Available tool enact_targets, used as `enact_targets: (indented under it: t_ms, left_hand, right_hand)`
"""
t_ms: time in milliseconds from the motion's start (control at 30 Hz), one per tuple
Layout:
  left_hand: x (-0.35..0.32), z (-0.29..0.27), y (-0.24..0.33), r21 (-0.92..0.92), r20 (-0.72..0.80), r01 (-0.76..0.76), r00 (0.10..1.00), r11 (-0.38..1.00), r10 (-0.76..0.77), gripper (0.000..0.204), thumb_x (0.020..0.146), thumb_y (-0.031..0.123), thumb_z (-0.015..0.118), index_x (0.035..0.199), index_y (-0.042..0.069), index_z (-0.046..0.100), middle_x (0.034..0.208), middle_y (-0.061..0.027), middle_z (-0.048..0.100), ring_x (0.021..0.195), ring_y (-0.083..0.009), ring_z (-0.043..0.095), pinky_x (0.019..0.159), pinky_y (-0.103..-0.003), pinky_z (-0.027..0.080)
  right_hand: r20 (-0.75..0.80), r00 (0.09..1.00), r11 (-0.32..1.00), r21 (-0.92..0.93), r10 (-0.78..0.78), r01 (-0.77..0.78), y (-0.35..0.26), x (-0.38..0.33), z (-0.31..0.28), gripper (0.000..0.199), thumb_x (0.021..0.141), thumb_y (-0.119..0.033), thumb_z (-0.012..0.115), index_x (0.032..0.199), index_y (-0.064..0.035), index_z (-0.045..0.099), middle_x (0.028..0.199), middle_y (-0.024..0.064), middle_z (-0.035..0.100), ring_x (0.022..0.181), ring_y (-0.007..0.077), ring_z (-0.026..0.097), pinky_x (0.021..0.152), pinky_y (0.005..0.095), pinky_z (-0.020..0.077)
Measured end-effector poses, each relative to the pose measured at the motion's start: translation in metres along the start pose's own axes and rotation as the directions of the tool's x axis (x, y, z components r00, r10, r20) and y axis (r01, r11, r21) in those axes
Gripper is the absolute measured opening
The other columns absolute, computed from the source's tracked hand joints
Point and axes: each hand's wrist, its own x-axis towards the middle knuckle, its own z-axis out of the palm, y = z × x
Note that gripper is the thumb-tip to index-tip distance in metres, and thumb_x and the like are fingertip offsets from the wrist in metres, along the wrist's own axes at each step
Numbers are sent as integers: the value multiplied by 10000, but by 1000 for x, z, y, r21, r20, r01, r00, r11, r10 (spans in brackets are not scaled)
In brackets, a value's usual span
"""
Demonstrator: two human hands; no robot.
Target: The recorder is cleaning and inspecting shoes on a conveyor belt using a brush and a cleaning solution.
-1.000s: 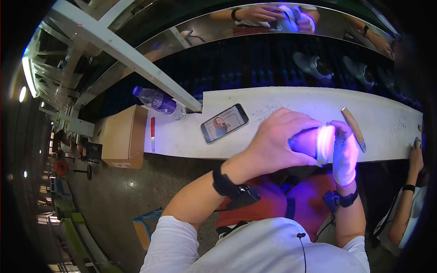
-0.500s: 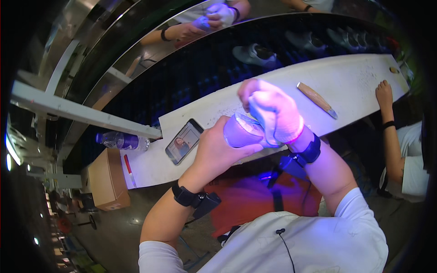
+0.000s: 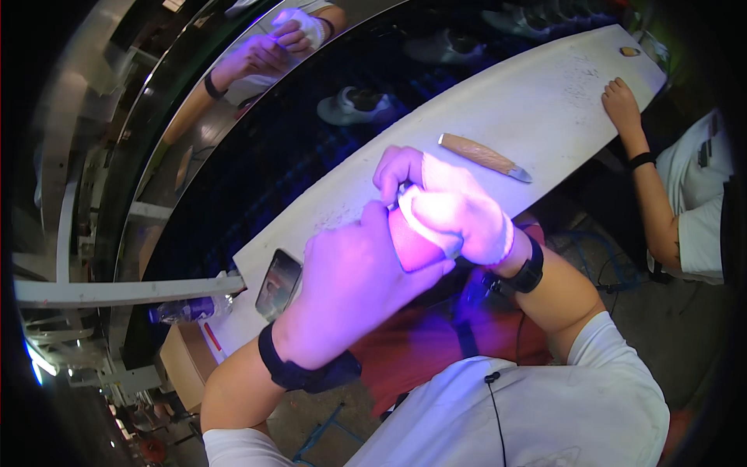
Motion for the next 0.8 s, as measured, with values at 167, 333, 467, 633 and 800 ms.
enact_targets:
  t_ms: [167,333,467,633,800]
  left_hand:
    - [-20,17,21,253,-210,-319,904,914,373,651,789,558,903,950,-2,612,575,-44,587,462,-222,646,451,-357,505]
    - [-44,21,1,449,-136,-450,819,772,557,375,853,360,779,891,35,596,681,-36,584,535,-149,610,432,-315,473]
    - [-60,-13,-25,250,-20,-499,854,830,520,720,725,476,906,1224,30,639,1229,-212,622,1130,-338,648,827,-442,582]
    - [-123,51,-44,-692,-141,-68,989,718,-43,879,823,339,934,1522,101,456,1662,-265,315,1552,-414,332,1242,-509,333]
    - [-146,98,-73,-792,-253,-78,944,605,-210,770,888,136,836,1529,104,412,1638,-245,373,1520,-365,401,1247,-478,334]
  right_hand:
    - [11,999,986,-166,-35,36,-17,-41,-2,489,962,-349,528,1276,12,632,1293,160,632,1333,340,561,1181,473,396]
    - [332,931,776,-544,-151,320,-41,-65,9,492,986,-310,559,1337,29,620,1350,232,660,1371,445,597,1207,558,412]
    - [259,955,690,-666,-142,283,-41,-94,29,839,900,-406,784,1517,76,483,1532,293,555,1418,478,553,1210,560,405]
    - [204,974,431,-891,102,142,24,-95,14,957,806,-492,866,1515,43,507,1482,266,592,1418,464,535,1168,532,450]
    - [325,946,528,-802,-8,280,43,-72,27,685,808,-337,851,1395,-53,641,1175,183,703,1057,385,698,933,499,567]
